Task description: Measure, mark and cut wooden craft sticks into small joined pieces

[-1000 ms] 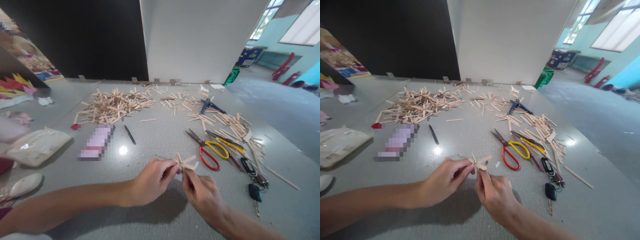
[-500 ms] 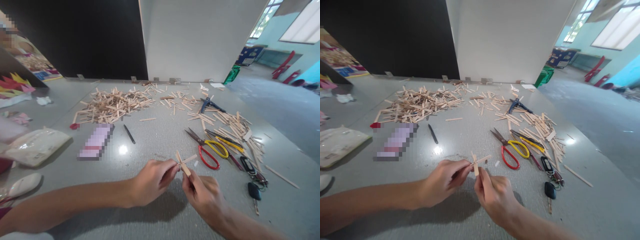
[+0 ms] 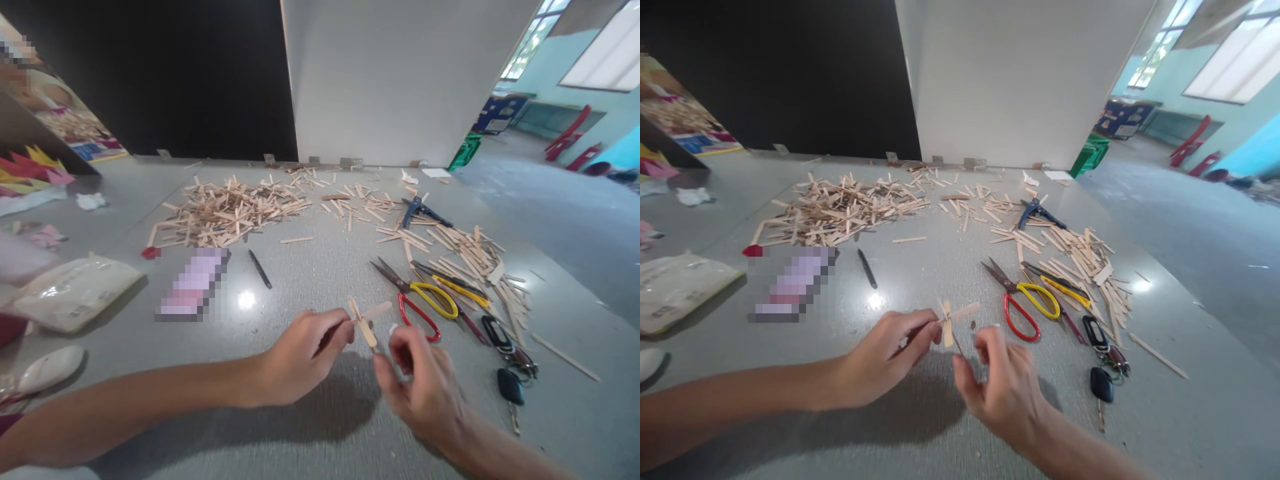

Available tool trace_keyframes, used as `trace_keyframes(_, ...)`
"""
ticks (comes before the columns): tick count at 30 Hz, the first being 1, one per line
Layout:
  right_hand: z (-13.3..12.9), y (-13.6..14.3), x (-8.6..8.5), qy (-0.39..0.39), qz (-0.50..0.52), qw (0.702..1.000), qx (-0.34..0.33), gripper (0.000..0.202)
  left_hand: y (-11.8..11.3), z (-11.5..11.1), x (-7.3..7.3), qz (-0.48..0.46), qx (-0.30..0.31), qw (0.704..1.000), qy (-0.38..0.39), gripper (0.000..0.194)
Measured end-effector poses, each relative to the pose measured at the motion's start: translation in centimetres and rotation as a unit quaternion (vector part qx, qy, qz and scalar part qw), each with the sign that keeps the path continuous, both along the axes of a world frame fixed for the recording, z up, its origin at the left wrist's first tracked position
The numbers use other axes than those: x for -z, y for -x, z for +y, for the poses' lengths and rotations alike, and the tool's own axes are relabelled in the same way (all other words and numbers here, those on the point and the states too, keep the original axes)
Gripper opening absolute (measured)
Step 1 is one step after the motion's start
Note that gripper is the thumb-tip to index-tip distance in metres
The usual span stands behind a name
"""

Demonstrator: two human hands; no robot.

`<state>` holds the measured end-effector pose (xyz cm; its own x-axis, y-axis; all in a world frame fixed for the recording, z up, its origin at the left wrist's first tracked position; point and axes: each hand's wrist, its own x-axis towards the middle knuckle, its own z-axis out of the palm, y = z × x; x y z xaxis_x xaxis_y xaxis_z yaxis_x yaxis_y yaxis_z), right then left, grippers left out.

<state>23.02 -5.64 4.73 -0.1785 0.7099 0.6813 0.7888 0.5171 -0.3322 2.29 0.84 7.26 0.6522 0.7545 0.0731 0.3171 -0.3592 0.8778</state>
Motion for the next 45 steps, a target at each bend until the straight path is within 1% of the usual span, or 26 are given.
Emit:
trace_keyframes(2,0.3,-0.3,-0.3,-0.02,0.05,0.998,0.017,0.005,0.1,0.2,-0.2,0.011,0.016,1.0,0.001,0.036)
trace_keyframes(3,0.4,-0.5,-0.4,-0.016,0.066,0.998,0.01,0.01,0.2,0.3,-0.2,0.014,0.028,0.999,-0.007,0.036)
trace_keyframes(4,0.5,-0.6,-0.6,0.008,0.081,0.997,-0.007,0.013,0.2,0.4,-0.1,0.014,0.039,0.999,-0.02,0.037)
trace_keyframes(6,0.7,-0.6,-0.9,0.09,0.115,0.988,-0.049,0.015,0.3,0.5,0.0,0.006,0.044,0.998,-0.043,0.039)
trace_keyframes(8,0.7,-0.6,-1.1,0.148,0.157,0.975,-0.063,0.02,0.3,0.5,0.3,-0.011,0.024,0.999,-0.024,0.033)
trace_keyframes(9,0.6,-0.5,-1.2,0.157,0.173,0.971,-0.06,0.021,0.2,0.6,0.4,-0.023,0.015,1.0,0.003,0.031)
trace_keyframes(12,0.5,-0.4,-1.2,0.152,0.183,0.97,-0.055,0.021,0.1,0.6,0.5,-0.076,0.018,0.993,0.091,0.048)
trace_keyframes(14,0.5,-0.3,-1.2,0.155,0.183,0.969,-0.061,0.022,0.0,0.7,0.5,-0.094,0.04,0.988,0.12,0.044)
trace_keyframes(16,0.4,-0.2,-1.1,0.16,0.187,0.967,-0.066,0.023,-0.1,0.7,0.4,-0.092,0.048,0.986,0.13,0.039)
trace_keyframes(20,0.3,0.1,-0.9,0.167,0.212,0.96,-0.07,0.024,-0.2,0.4,0.4,-0.083,0.034,0.986,0.138,0.046)
trace_keyframes(23,0.3,0.2,-0.8,0.168,0.228,0.956,-0.075,0.023,-0.2,0.3,0.6,-0.077,0.034,0.988,0.131,0.044)
trace_keyframes(25,0.4,0.1,-0.6,0.177,0.235,0.953,-0.071,0.022,0.0,0.3,0.9,-0.056,0.033,0.994,0.086,0.046)
trace_keyframes(26,0.6,0.0,-0.5,0.178,0.237,0.953,-0.066,0.022,0.1,0.4,1.0,-0.038,0.03,0.998,0.033,0.048)
trace_keyframes(27,0.7,-0.1,-0.5,0.176,0.237,0.954,-0.06,0.021,0.3,0.6,1.2,-0.015,0.025,0.999,-0.045,0.05)
trace_keyframes(28,0.9,-0.2,-0.4,0.17,0.236,0.955,-0.051,0.02,0.5,0.7,1.4,0.014,0.018,0.99,-0.141,0.051)
trace_keyframes(29,1.1,-0.4,-0.4,0.165,0.233,0.957,-0.044,0.019,0.8,0.9,1.6,0.045,0.015,0.967,-0.251,0.052)
trace_keyframes(30,1.3,-0.5,-0.4,0.161,0.231,0.959,-0.037,0.019,1.0,1.1,1.7,0.079,0.01,0.933,-0.352,0.052)
trace_keyframes(32,1.6,-0.8,-0.3,0.16,0.231,0.959,-0.03,0.02,1.4,1.4,1.8,0.146,-0.001,0.853,-0.501,0.052)
trace_keyframes(34,1.8,-1.0,-0.2,0.166,0.23,0.958,-0.033,0.019,1.7,1.6,1.6,0.204,-0.018,0.789,-0.579,0.054)
trace_keyframes(36,1.8,-1.1,-0.1,0.167,0.219,0.961,-0.035,0.019,2.0,1.6,1.4,0.236,-0.029,0.741,-0.628,0.057)
trace_keyframes(38,1.9,-1.2,0.0,0.162,0.201,0.965,-0.033,0.018,2.2,1.5,1.1,0.242,-0.032,0.706,-0.664,0.056)
trace_keyframes(39,1.9,-1.3,0.0,0.16,0.196,0.967,-0.03,0.018,2.2,1.5,1.1,0.241,-0.03,0.696,-0.676,0.056)
trace_keyframes(41,1.9,-1.3,0.0,0.163,0.195,0.967,-0.027,0.018,2.1,1.5,1.1,0.236,-0.024,0.695,-0.679,0.055)
trace_keyframes(42,1.9,-1.3,0.0,0.172,0.2,0.964,-0.032,0.019,2.1,1.6,1.1,0.228,-0.018,0.706,-0.671,0.055)
trace_keyframes(43,1.9,-1.2,0.0,0.19,0.207,0.959,-0.04,0.02,1.9,1.6,1.2,0.215,-0.009,0.722,-0.657,0.056)
trace_keyframes(45,1.9,-0.9,0.1,0.245,0.237,0.938,-0.064,0.022,1.6,1.6,1.4,0.174,0.014,0.768,-0.616,0.065)
